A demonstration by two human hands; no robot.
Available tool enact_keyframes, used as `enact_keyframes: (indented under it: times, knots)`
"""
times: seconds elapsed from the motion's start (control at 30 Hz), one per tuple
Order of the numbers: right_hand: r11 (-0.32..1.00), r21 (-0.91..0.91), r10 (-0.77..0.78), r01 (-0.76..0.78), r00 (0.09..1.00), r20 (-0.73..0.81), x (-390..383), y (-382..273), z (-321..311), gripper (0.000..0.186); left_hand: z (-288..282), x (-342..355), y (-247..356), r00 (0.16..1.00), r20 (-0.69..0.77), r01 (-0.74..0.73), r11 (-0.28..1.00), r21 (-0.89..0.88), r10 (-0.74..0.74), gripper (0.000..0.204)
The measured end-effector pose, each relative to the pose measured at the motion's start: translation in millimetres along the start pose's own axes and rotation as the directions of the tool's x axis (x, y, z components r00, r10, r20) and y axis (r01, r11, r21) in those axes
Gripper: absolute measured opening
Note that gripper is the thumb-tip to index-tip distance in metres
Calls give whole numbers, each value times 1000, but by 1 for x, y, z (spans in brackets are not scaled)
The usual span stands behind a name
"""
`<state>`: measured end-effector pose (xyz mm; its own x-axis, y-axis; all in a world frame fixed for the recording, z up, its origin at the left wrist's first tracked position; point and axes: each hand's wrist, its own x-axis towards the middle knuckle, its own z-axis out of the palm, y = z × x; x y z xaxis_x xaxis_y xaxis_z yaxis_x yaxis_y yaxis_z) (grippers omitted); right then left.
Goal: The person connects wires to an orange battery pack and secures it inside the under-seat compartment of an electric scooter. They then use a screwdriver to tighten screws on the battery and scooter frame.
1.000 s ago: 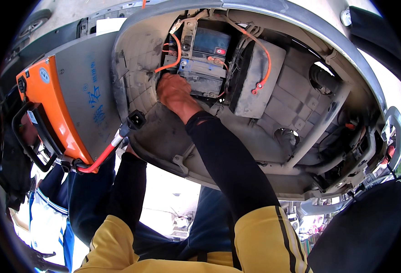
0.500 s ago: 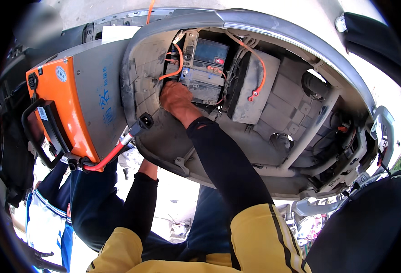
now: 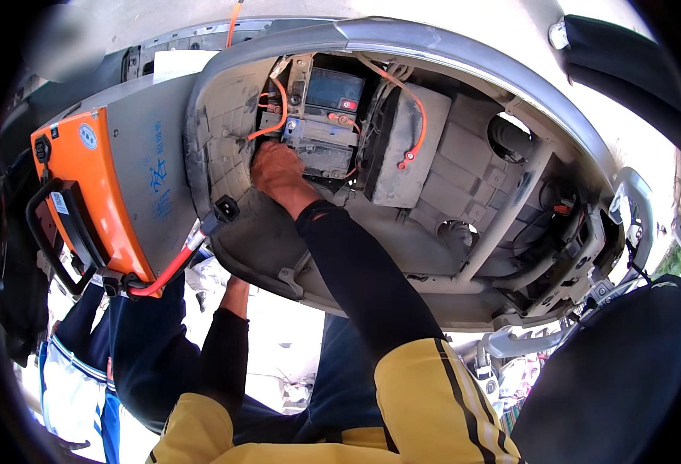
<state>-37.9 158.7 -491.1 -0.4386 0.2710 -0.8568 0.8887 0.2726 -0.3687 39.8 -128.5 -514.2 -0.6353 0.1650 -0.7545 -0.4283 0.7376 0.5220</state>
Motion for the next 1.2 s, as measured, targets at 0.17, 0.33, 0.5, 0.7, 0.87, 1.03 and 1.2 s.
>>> enact_keyframes:
  times: [0.17,0.33,0.5,0.7,0.87,1.03,1.2]
  knots:
    - [994,57,92,-90,995,-33,-6,-2,-6,33,-2,37,30,949,-195,-264,962,-69,246,31]
    - [999,-27,23,-23,1000,0,-8,1,-7,34,6,67,52,923,-169,-377,900,-220,346,32]
    - [998,-71,1,-1,1000,-6,-13,1,-16,31,10,66,47,933,-124,-358,909,-215,338,33]
    - [987,-146,-84,71,993,-87,-19,4,-12,29,7,65,29,948,-75,-316,935,-159,308,34]
    - [970,-205,-150,128,984,-94,-26,10,-13,31,4,54,8,960,-53,-279,958,-65,276,35]
    - [937,-317,-180,150,981,-68,-10,26,-1,34,-8,38,-3,958,-124,-247,963,106,259,38]
    - [953,-271,-166,132,980,-109,-13,34,0,33,-15,46,29,939,-227,-245,966,80,257,39]
